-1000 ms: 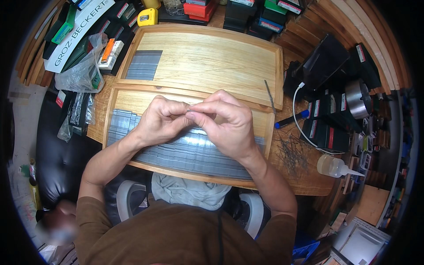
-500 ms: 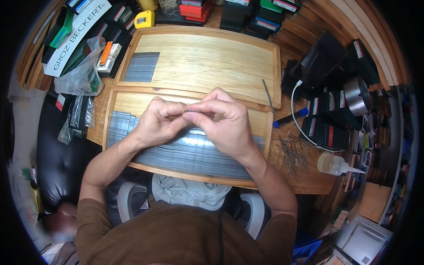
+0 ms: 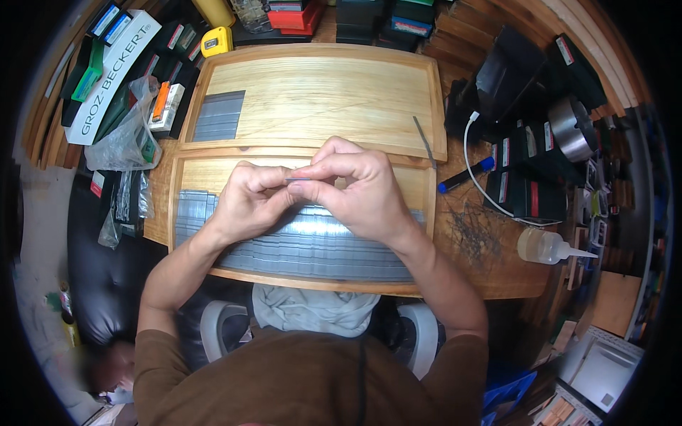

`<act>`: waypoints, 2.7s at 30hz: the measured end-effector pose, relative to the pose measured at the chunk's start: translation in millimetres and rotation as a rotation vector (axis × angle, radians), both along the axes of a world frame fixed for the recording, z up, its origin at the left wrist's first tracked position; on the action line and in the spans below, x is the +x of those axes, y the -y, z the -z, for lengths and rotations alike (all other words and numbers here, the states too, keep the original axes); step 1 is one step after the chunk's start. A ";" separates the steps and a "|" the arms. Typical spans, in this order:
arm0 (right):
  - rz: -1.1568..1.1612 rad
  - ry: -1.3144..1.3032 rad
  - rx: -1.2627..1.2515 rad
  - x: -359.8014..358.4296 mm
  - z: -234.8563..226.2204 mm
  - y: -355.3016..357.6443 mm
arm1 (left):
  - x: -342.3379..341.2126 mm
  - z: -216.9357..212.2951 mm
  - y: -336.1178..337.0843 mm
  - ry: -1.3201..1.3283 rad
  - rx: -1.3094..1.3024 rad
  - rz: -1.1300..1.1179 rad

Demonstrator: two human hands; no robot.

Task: The person repeatedly picks up small rectangular metal pieces from a wooden tray, wipes them with a cloth, and places them back on the tray. The person handles the pieces one at a time, occasionally stacking them.

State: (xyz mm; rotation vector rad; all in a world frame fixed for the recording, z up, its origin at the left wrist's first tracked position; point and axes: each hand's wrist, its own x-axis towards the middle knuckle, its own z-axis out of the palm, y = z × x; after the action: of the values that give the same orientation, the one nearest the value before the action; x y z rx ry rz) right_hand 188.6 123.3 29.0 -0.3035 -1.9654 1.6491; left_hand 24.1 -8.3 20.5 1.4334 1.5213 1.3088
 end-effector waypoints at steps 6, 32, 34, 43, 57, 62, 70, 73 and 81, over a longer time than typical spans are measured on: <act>0.018 -0.021 0.016 -0.2 1.7 0.6 | -4.4 -4.4 1.6 -0.007 -0.155 0.053; 0.063 -0.043 0.222 3.8 -3.2 1.1 | 3.8 8.6 -2.0 -0.007 0.097 -0.008; 0.045 -0.058 0.123 2.4 1.3 1.8 | 4.7 9.0 -2.2 -0.009 0.115 -0.013; -0.004 -0.091 0.068 1.2 5.5 -1.5 | 1.9 -3.8 0.2 -0.094 0.056 0.002; 0.019 -0.068 0.148 0.7 1.8 4.6 | 1.0 4.1 0.8 -0.035 0.061 0.011; 0.011 -0.055 0.178 -0.1 2.4 4.8 | -0.5 -3.5 1.4 -0.065 0.045 0.031; 0.012 -0.065 0.197 -0.3 2.9 4.9 | -1.8 -4.5 1.4 -0.094 0.039 0.044; 0.017 -0.080 0.194 -1.0 1.8 5.8 | -2.0 -3.9 1.6 -0.083 0.039 0.041; 0.023 -0.096 0.182 -1.8 1.8 5.3 | -1.4 -10.3 1.7 -0.098 0.045 0.041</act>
State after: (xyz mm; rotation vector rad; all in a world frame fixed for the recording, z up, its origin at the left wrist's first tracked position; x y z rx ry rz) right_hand 186.9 118.0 27.1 -0.1738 -2.0142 1.4305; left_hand 22.6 -10.0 30.8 1.5695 1.5262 1.2722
